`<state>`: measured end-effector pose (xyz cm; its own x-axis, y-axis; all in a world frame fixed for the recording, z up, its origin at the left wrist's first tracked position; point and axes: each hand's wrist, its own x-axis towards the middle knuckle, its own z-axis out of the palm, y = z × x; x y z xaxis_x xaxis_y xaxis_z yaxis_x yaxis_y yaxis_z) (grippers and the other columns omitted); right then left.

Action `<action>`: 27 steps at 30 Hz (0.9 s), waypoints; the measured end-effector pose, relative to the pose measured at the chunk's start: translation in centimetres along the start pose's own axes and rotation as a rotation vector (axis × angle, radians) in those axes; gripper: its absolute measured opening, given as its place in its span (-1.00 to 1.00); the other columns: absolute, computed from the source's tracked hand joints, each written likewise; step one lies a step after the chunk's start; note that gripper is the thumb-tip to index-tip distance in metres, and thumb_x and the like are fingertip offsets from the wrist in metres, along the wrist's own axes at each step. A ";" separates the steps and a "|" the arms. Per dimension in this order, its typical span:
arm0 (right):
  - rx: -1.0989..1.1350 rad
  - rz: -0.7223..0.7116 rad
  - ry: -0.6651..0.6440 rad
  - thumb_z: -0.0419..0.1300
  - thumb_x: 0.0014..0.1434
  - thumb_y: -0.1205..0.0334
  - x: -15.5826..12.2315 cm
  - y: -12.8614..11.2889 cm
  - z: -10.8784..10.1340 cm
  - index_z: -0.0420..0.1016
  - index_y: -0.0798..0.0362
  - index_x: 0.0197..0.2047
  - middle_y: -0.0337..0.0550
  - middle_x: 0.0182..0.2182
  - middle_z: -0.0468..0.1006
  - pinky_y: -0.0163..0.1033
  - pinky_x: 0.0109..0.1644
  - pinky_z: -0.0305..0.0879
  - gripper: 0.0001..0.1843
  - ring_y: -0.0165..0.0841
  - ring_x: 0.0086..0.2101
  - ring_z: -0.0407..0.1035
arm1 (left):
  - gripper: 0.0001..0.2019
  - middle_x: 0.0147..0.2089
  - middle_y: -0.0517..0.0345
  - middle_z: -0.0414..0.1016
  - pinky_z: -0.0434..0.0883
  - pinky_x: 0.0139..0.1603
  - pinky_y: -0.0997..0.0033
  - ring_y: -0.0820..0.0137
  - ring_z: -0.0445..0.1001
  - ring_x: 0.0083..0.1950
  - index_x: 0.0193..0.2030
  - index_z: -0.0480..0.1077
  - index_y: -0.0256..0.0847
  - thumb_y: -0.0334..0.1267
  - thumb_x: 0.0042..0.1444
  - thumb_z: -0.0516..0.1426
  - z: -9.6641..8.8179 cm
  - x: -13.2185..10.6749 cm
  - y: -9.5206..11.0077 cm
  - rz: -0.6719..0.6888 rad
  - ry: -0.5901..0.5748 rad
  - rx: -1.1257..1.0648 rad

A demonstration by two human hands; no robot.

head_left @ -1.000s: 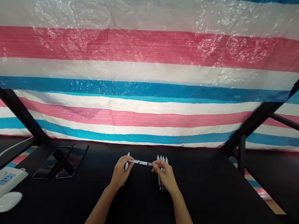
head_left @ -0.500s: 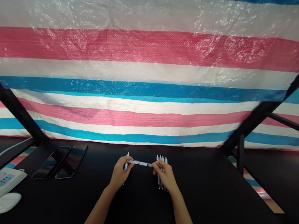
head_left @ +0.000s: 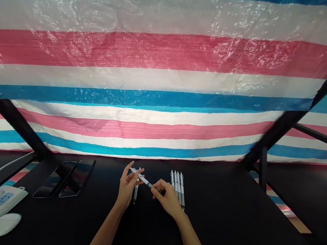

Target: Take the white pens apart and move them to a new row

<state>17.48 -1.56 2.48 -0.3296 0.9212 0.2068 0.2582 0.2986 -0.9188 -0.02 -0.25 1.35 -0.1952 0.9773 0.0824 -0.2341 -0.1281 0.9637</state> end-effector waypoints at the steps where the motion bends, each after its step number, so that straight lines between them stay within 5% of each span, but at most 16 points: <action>1: -0.007 -0.006 -0.012 0.12 0.17 0.06 0.0 -0.2 0.1 0.40 0.02 -0.33 -0.31 -0.63 0.49 -0.30 -0.35 0.25 -0.79 -0.39 -0.56 0.39 | -0.31 -0.15 -0.03 0.56 0.51 -0.26 0.26 0.25 0.56 -0.19 0.23 0.08 -0.14 0.01 -0.01 0.18 0.1 -0.1 0.1 -0.005 -0.001 -0.001; 6: -0.008 -0.020 0.015 0.08 0.19 0.01 0.1 -0.1 -0.5 0.43 0.03 -0.41 -0.26 -0.58 0.48 -0.32 -0.43 0.20 -0.70 -0.39 -0.54 0.35 | -0.38 -0.29 0.11 0.55 0.51 -0.37 0.36 0.34 0.55 -0.30 0.21 0.13 -0.12 -0.03 0.02 0.17 -0.1 0.0 -0.1 -0.018 0.006 -0.046; 15: 0.284 0.063 0.442 0.09 0.09 -0.22 0.8 1.7 -3.0 0.41 0.04 -0.48 -0.24 -0.67 0.35 -0.24 -0.41 0.23 -0.54 -0.38 -0.59 0.24 | -0.48 -0.30 0.07 0.54 0.46 -0.44 0.45 0.36 0.54 -0.34 0.10 0.30 -0.20 -0.08 -0.01 0.19 -0.7 0.4 -0.2 -0.090 0.067 -0.115; 24: 0.721 0.211 0.791 0.29 -0.13 -0.18 0.7 2.9 -4.6 0.43 0.07 -0.55 -0.32 -0.72 0.27 -0.32 -0.50 0.15 -0.56 -0.47 -0.62 0.15 | -0.16 -0.35 0.12 0.58 0.45 -0.30 0.40 0.43 0.51 -0.40 0.34 -0.08 -0.09 -0.14 -0.04 0.25 -0.3 0.2 -0.1 -0.110 0.070 -0.242; 27: 0.789 0.237 0.847 0.31 -0.15 -0.13 0.8 3.6 -4.9 0.42 0.07 -0.56 -0.34 -0.74 0.25 -0.33 -0.55 0.09 -0.59 -0.48 -0.64 0.12 | -0.20 -0.37 0.11 0.57 0.43 -0.36 0.44 0.46 0.47 -0.46 0.32 0.01 -0.15 -0.13 -0.04 0.25 -0.3 0.2 -0.1 -0.122 0.070 -0.255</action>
<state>22.60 1.43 0.97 0.4348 0.8934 -0.1127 -0.4983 0.1345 -0.8565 -0.36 -0.12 1.23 -0.2138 0.9753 -0.0562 -0.4900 -0.0572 0.8698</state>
